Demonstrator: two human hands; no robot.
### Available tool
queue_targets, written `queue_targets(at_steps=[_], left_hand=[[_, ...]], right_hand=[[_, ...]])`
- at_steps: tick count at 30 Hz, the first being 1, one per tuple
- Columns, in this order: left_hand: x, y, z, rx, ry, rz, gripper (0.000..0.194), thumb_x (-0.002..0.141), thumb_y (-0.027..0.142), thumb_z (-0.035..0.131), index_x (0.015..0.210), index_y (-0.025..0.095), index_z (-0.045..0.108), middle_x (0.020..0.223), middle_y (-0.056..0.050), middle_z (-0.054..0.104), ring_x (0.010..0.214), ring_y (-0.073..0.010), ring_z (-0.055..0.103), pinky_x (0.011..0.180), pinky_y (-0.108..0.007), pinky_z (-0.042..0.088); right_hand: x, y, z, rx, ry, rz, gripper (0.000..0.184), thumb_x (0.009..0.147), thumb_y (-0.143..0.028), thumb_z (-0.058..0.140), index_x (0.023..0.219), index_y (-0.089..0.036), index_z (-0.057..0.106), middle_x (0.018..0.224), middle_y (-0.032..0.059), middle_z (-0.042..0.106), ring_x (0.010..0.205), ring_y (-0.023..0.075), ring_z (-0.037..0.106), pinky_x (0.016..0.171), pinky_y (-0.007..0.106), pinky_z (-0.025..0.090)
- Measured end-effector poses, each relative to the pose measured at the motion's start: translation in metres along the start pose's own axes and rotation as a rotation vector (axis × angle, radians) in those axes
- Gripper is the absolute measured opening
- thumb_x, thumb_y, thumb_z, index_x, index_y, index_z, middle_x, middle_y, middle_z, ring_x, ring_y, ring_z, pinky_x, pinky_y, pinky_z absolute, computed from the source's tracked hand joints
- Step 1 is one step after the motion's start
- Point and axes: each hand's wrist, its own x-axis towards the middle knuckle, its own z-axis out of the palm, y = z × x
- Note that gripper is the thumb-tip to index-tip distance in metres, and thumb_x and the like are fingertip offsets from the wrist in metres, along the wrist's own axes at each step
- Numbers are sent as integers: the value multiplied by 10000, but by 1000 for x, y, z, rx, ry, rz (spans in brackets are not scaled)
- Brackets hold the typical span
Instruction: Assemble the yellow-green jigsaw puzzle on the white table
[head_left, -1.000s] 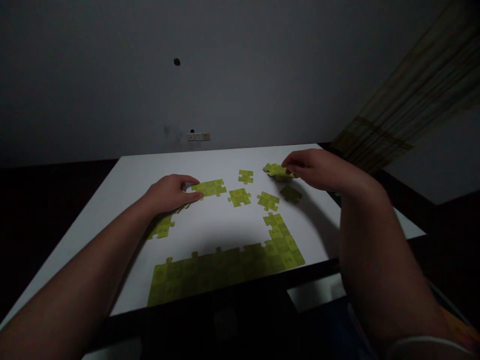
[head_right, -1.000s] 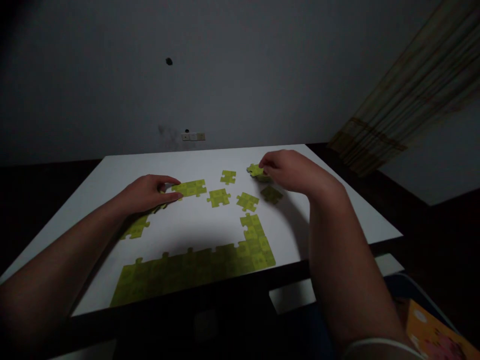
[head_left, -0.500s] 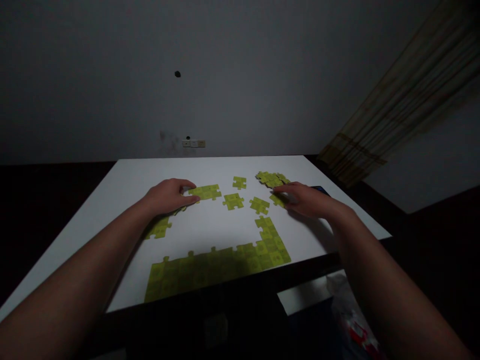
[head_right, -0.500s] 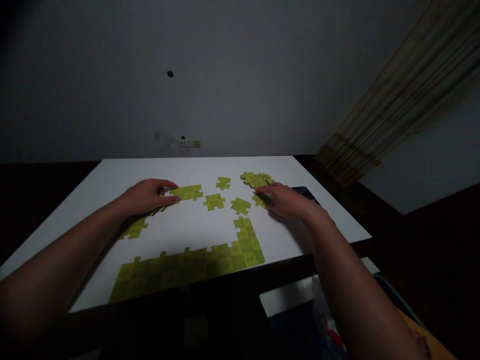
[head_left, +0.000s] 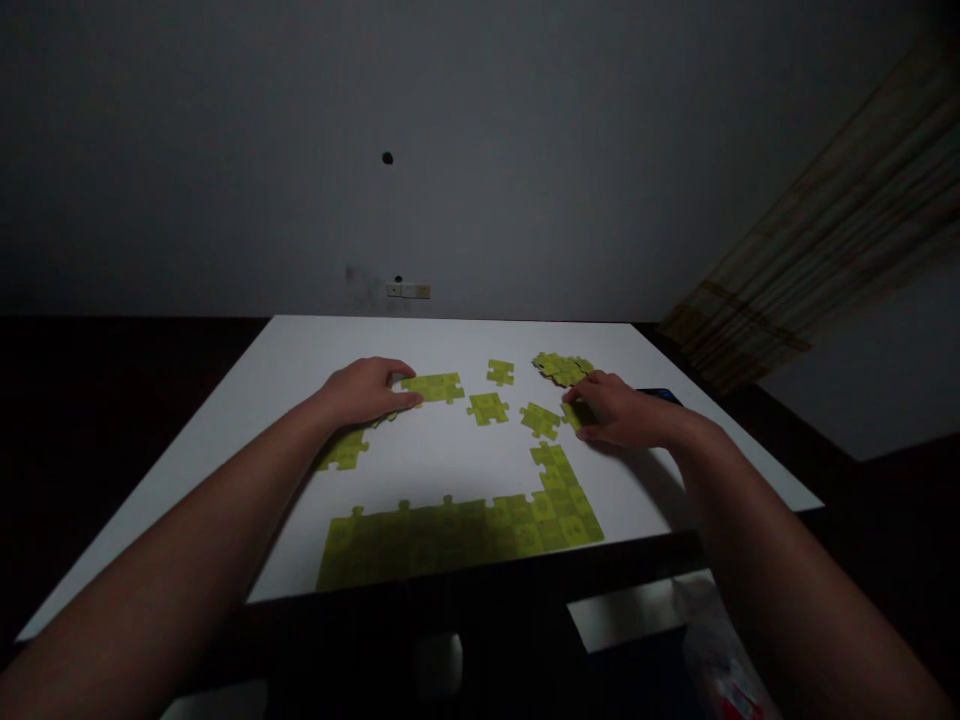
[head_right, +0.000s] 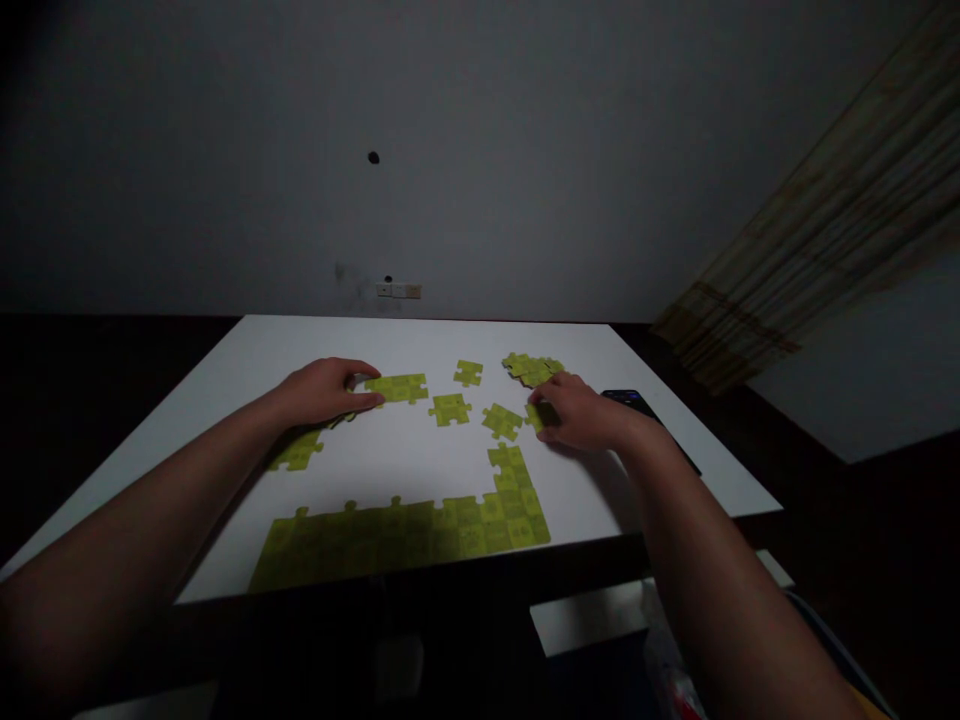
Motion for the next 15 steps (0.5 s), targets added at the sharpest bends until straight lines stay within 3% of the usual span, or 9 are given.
queue_targets(at_steps=[3, 6, 7, 11, 15], left_hand=[[-2, -2, -3, 2, -38, 29, 842, 880, 749, 772, 1522, 204, 778, 1040, -135, 820, 897, -307, 745, 791, -385, 472], [-4, -4, -8, -12, -78, 65, 943, 808, 734, 850, 1561, 176, 749, 1062, -139, 818, 904, -309, 745, 800, -380, 477], [-4, -4, -9, -15, -82, 67, 953, 789, 725, 868, 1557, 172, 752, 1059, -134, 816, 899, -306, 742, 796, -377, 475], [-5, -3, -9, -27, -63, 51, 877, 792, 726, 867, 1483, 191, 797, 1000, -103, 803, 844, -279, 719, 757, -365, 455], [-7, 0, -7, -42, -54, 35, 805, 828, 740, 836, 1436, 213, 825, 960, -83, 794, 804, -262, 701, 728, -360, 434]], right_hand=[[0, -13, -10, 67, -3, 3, 381, 777, -261, 858, 1152, -252, 791, 1172, 149, 795, 1066, 359, 745, 916, 479, 603], [18, -38, -19, 192, -7, -53, 120, 925, -266, 707, 1022, -237, 770, 902, 69, 776, 783, 235, 692, 743, 381, 515], [30, -47, -18, 253, 25, -94, 129, 946, -290, 705, 1029, -228, 782, 875, 58, 770, 763, 219, 680, 728, 363, 500], [92, -83, 5, 525, 161, -93, 198, 964, -342, 756, 1094, -215, 833, 916, 63, 815, 770, 214, 709, 716, 336, 529], [136, -103, 39, 420, 220, -63, 171, 954, -208, 752, 1062, -224, 884, 1060, 95, 880, 905, 250, 780, 878, 368, 585]])
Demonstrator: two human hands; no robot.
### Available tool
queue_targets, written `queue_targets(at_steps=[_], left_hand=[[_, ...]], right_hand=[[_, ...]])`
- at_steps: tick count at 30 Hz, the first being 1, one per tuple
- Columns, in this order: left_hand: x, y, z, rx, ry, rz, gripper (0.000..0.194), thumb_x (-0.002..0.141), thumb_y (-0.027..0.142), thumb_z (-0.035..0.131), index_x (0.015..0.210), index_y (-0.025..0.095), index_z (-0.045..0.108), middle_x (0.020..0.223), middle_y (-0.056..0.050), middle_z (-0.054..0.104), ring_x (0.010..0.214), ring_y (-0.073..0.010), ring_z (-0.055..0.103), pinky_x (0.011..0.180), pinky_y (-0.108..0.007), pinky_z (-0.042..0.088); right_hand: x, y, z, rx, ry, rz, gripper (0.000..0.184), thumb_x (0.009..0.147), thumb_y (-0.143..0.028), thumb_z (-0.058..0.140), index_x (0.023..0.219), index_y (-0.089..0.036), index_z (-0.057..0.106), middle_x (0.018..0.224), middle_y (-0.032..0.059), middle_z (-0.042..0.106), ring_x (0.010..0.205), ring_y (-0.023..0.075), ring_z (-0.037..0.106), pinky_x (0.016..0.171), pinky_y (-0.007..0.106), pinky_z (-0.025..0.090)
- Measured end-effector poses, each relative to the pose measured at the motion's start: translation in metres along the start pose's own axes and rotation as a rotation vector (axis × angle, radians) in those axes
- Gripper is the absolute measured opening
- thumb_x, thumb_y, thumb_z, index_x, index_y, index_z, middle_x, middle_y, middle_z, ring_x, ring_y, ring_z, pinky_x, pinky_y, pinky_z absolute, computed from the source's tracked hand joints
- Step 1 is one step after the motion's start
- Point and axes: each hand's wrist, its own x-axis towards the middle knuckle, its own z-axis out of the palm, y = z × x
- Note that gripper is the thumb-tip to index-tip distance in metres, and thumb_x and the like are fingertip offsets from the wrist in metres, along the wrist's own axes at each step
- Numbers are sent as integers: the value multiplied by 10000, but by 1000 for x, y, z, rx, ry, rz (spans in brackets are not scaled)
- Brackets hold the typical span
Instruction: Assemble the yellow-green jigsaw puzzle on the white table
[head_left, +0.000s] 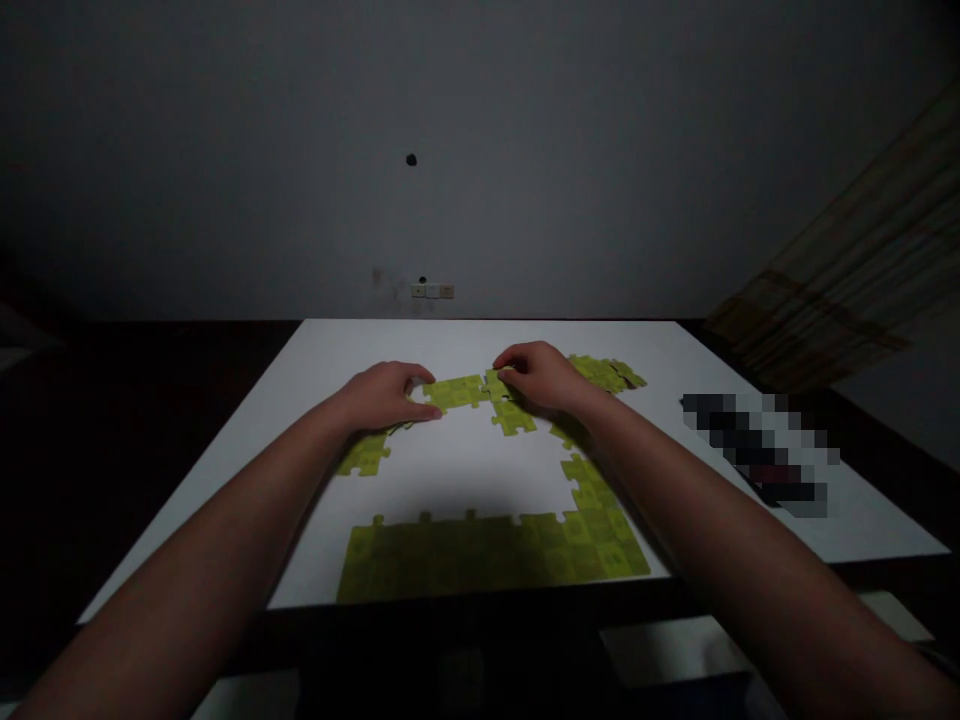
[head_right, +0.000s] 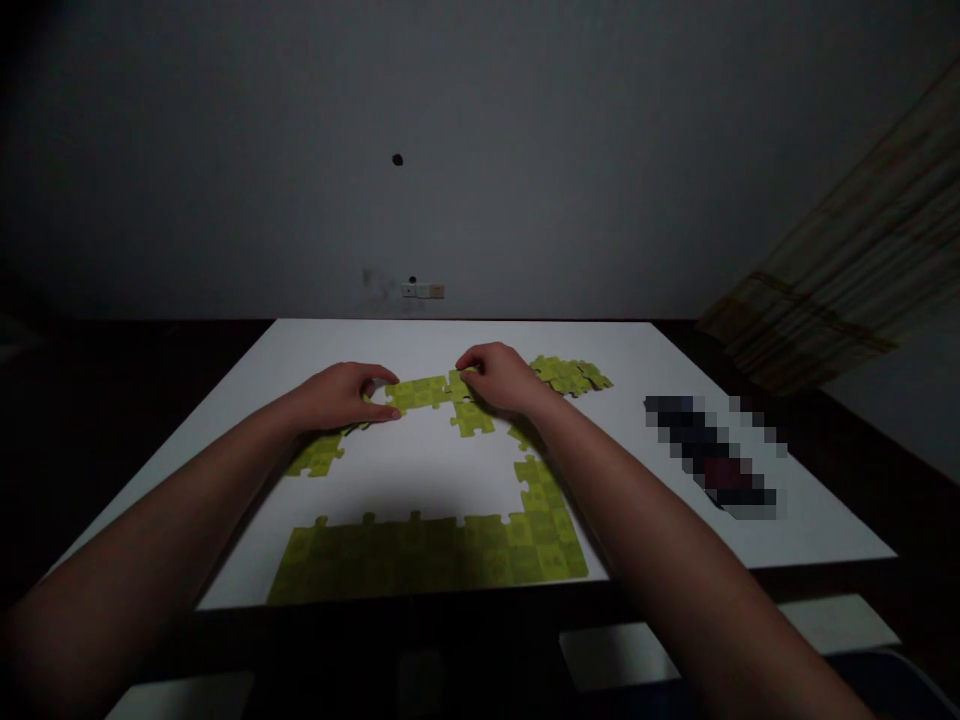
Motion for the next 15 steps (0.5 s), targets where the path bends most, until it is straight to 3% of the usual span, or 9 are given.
queue_targets(at_steps=[3, 15], left_hand=[[0, 2, 1, 9, 7, 7, 821, 828, 744, 833, 1453, 212, 822, 992, -94, 803, 820, -270, 709, 740, -362, 439], [-1, 3, 1, 18, 2, 12, 785, 903, 722, 770, 1539, 264, 790, 1044, -94, 836, 881, -280, 741, 775, -351, 453]], right_hand=[[4, 3, 13, -66, -4, -26, 222, 976, -173, 727, 1092, -236, 905, 1061, 90, 890, 931, 262, 790, 935, 383, 586], [4, -2, 18, -179, 60, 24, 207, 1047, -210, 713, 1143, -224, 897, 1045, 94, 886, 939, 257, 787, 933, 358, 565]])
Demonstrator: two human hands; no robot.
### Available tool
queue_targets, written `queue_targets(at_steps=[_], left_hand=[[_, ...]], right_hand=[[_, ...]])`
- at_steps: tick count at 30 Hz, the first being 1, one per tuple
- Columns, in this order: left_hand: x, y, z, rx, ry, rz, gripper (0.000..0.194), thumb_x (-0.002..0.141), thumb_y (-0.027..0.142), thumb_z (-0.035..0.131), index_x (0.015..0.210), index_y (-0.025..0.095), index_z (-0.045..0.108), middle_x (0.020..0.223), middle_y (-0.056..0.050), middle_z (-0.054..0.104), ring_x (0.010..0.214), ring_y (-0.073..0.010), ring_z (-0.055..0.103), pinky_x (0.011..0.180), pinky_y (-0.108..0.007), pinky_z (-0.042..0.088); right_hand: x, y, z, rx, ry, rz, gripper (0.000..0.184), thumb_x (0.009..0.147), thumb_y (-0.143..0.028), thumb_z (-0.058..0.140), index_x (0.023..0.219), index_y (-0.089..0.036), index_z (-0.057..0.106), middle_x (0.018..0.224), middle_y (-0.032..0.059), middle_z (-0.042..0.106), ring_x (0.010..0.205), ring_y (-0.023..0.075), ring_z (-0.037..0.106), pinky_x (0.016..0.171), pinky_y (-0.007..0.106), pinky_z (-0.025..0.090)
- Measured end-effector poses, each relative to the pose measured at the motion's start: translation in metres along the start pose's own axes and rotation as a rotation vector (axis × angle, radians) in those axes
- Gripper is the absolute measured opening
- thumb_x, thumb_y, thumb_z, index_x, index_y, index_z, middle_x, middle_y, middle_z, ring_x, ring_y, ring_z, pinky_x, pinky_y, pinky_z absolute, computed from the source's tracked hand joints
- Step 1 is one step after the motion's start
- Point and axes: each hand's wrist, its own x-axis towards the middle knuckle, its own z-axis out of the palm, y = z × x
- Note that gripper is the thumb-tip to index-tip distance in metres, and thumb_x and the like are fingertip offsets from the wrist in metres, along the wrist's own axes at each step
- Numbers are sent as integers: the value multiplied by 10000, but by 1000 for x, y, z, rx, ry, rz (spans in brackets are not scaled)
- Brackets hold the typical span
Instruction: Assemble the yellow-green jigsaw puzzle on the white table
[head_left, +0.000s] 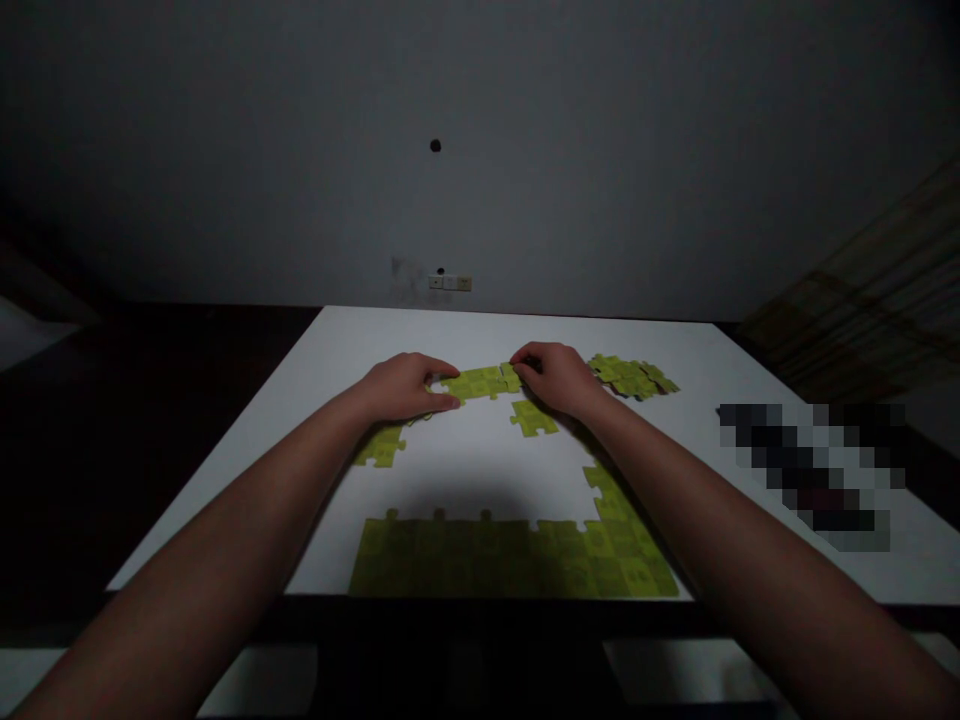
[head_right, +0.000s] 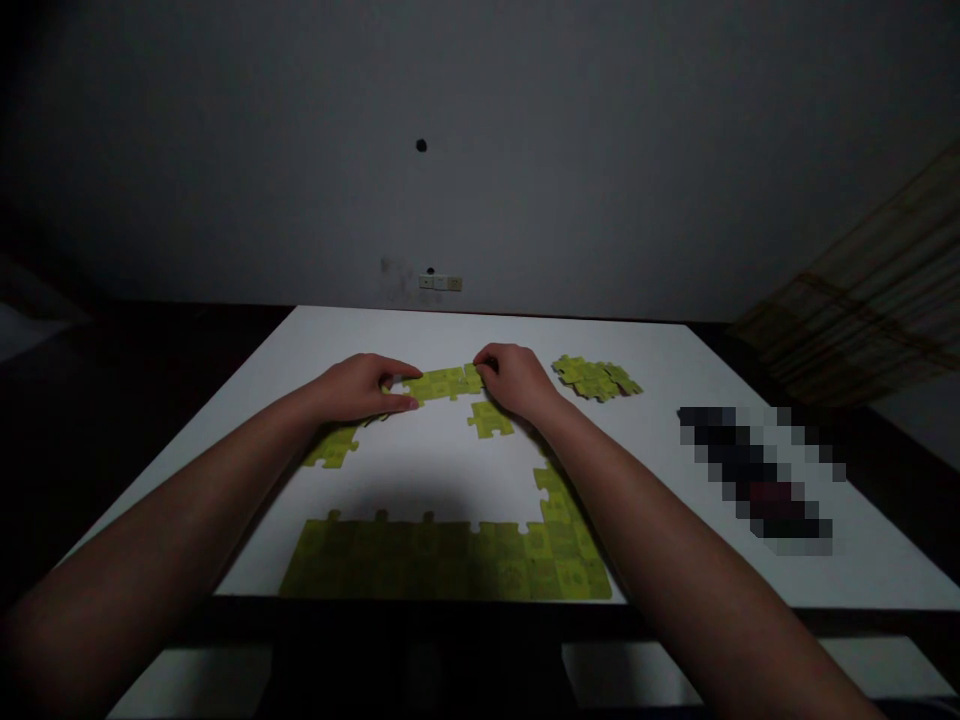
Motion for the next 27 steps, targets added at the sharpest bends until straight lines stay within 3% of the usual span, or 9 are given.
queue_targets(at_steps=[5, 14, 20, 23, 27], left_hand=[[0, -3, -3, 39, 25, -66, 864, 866, 744, 797, 1544, 209, 775, 1014, -102, 829, 847, -281, 732, 737, -353, 441], [2, -8, -4, -2, -11, -33, 876, 879, 741, 758, 1555, 184, 771, 1005, -105, 813, 821, -266, 713, 729, -352, 441], [1, -6, -5, -15, 0, -37, 859, 881, 744, 769, 1545, 200, 780, 977, -96, 811, 827, -264, 711, 726, -343, 439], [1, -6, -5, -6, -5, -33, 854, 887, 737, 763, 1549, 198, 778, 970, -94, 811, 819, -265, 708, 733, -349, 444], [0, -6, -5, -19, 1, -18, 832, 891, 728, 750, 1540, 208, 784, 939, -76, 795, 824, -263, 707, 722, -342, 440]], right_hand=[[-3, -2, -1, -17, 2, -24, 223, 1068, -181, 689, 1163, -220, 888, 1113, 103, 892, 1013, 263, 801, 963, 348, 564], [-4, -14, 2, -106, -22, -2, 203, 1047, -172, 702, 1088, -207, 898, 1158, 133, 883, 1089, 301, 793, 991, 366, 555], [-5, 5, -10, -131, 66, -8, 297, 1049, -147, 650, 1243, -190, 871, 1245, 167, 859, 1240, 349, 729, 1088, 443, 547], [-10, 18, -18, -48, 25, -89, 334, 1020, -170, 701, 1314, -212, 854, 1346, 162, 836, 1337, 360, 695, 1178, 496, 528], [-18, 23, -18, 80, -109, -260, 491, 946, -322, 866, 1432, -275, 811, 1460, 133, 796, 1405, 360, 672, 1225, 526, 523]])
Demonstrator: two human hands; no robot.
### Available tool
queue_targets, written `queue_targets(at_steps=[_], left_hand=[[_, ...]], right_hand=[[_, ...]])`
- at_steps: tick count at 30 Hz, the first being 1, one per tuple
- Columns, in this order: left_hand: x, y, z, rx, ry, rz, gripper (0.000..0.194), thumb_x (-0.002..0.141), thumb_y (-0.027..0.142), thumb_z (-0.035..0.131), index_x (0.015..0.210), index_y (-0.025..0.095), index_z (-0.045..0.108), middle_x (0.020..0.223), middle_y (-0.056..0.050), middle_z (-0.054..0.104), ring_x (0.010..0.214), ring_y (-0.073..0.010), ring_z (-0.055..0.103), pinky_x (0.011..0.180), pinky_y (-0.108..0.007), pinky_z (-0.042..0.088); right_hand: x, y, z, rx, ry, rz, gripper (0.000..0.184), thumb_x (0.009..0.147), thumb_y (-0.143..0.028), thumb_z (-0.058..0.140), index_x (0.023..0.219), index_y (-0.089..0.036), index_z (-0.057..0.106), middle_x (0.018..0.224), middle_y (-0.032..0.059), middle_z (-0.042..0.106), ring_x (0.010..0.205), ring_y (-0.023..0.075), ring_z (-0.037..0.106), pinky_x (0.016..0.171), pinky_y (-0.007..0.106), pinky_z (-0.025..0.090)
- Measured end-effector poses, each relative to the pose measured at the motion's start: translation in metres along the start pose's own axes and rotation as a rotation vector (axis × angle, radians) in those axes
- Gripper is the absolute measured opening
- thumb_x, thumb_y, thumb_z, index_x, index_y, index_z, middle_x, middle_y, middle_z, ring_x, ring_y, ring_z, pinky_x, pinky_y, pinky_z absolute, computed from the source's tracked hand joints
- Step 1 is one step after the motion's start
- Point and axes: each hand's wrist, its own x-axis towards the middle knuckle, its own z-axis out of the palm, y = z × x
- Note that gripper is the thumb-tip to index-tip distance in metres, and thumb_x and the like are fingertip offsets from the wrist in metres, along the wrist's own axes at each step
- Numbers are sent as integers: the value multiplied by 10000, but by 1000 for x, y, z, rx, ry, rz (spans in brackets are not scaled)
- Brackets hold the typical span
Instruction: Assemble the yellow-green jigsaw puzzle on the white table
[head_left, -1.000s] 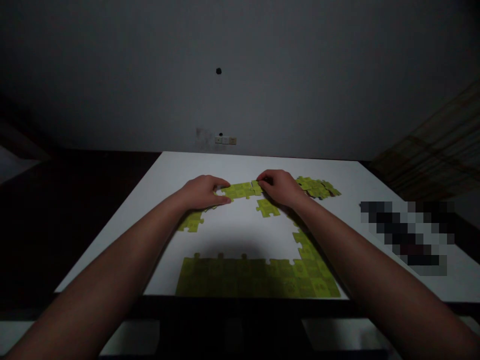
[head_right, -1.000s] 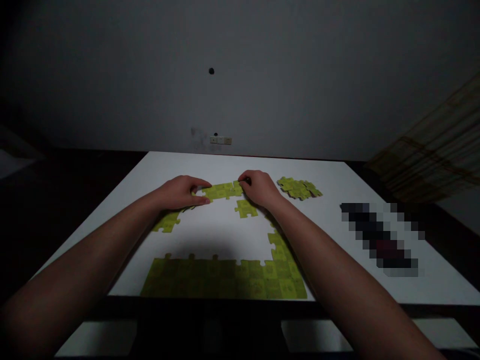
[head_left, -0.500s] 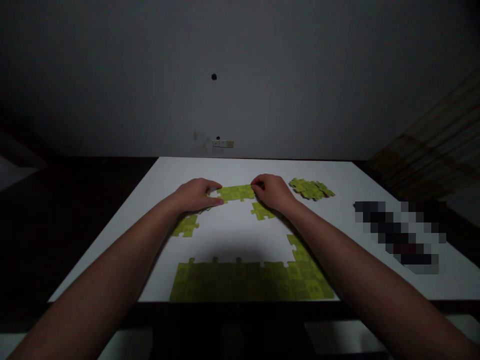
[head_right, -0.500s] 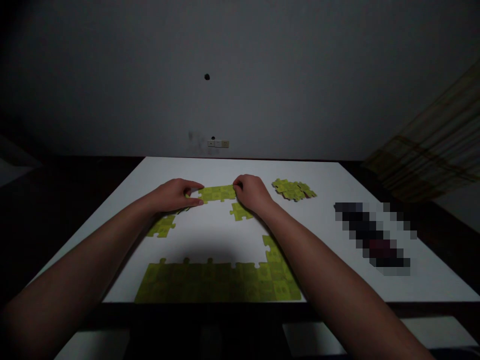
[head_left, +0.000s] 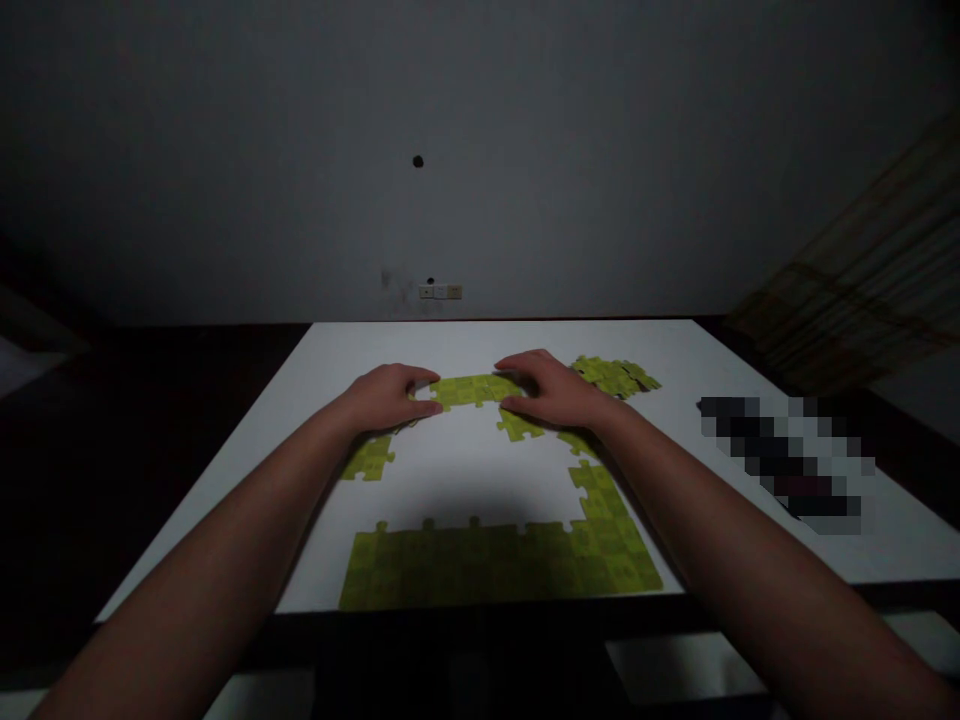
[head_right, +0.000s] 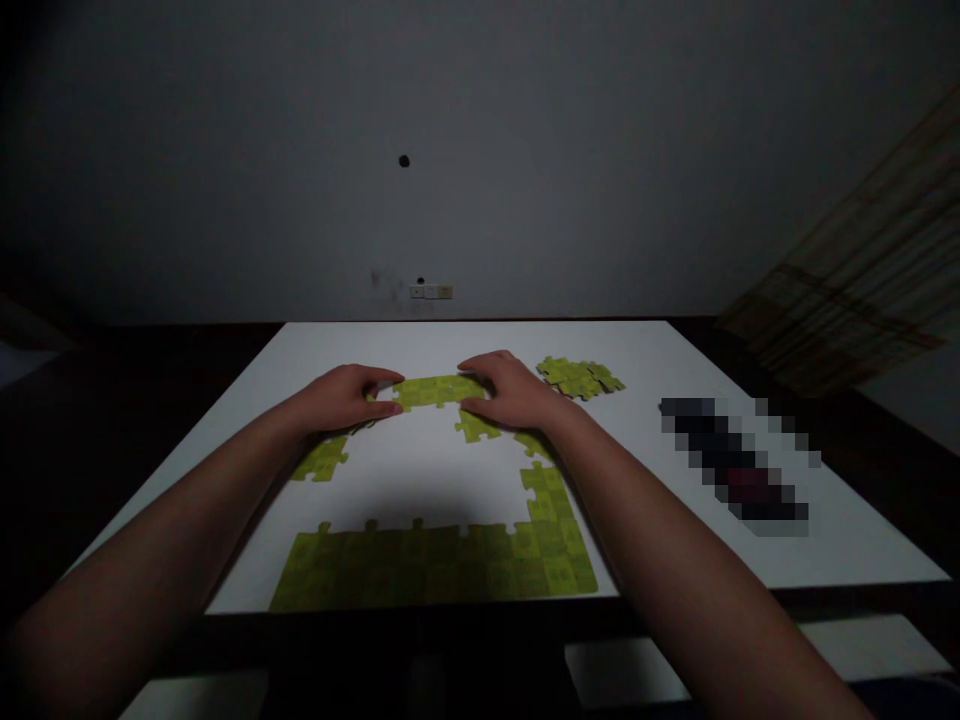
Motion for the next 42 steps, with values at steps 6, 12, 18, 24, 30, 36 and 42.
queue_targets(at_steps=[6, 12, 18, 24, 30, 36, 42], left_hand=[[-1, 1, 0, -11, -3, -4, 826, 893, 713, 752, 1543, 206, 781, 913, -75, 784, 805, -258, 699, 716, -342, 441], [-1, 0, 1, -10, -6, -5, 830, 896, 721, 755, 1552, 213, 777, 944, -86, 804, 799, -260, 702, 733, -353, 456], [1, -1, 3, 17, 3, 1, 812, 910, 741, 742, 1548, 240, 779, 980, -81, 812, 837, -272, 721, 732, -350, 446], [1, -9, -1, 20, 17, -14, 893, 837, 756, 825, 1523, 186, 776, 944, -83, 797, 823, -275, 715, 733, -352, 455], [0, -10, -4, -12, 20, -6, 760, 837, 698, 825, 1394, 182, 839, 899, -62, 762, 792, -250, 685, 716, -344, 436], [-1, 5, 4, -2, 29, -8, 694, 901, 691, 760, 1404, 220, 842, 941, -73, 791, 822, -265, 701, 743, -353, 460], [-4, 19, 6, 11, 85, -11, 625, 943, 617, 750, 1421, 223, 835, 912, -78, 794, 795, -253, 690, 770, -368, 475]], right_hand=[[4, -4, 7, -37, 3, -63, 238, 1015, -286, 765, 1221, -316, 880, 1313, 85, 856, 1311, 335, 726, 1228, 538, 510], [7, -4, 9, -108, -25, -63, 293, 1044, -231, 680, 1239, -308, 885, 1359, 96, 836, 1321, 329, 723, 1227, 535, 519], [9, 1, 8, -124, -25, -42, 340, 1035, -177, 652, 1240, -326, 880, 1382, 68, 835, 1349, 331, 698, 1237, 537, 507], [-4, 3, -24, -134, -78, 98, 158, 977, -248, 744, 1079, -273, 862, 1161, 105, 842, 1117, 332, 751, 1019, 488, 591], [-18, -9, -29, -39, -190, 27, 442, 732, -430, 1044, 1108, -304, 850, 1155, 91, 804, 1052, 325, 743, 945, 449, 591], [-19, -19, -27, 19, -220, 51, 469, 641, -312, 1076, 1032, -315, 817, 1191, 81, 786, 1123, 339, 733, 993, 444, 594], [-16, -36, -18, 271, -256, 78, 256, 823, -207, 880, 1043, -262, 760, 884, 0, 747, 783, 202, 676, 713, 325, 510]])
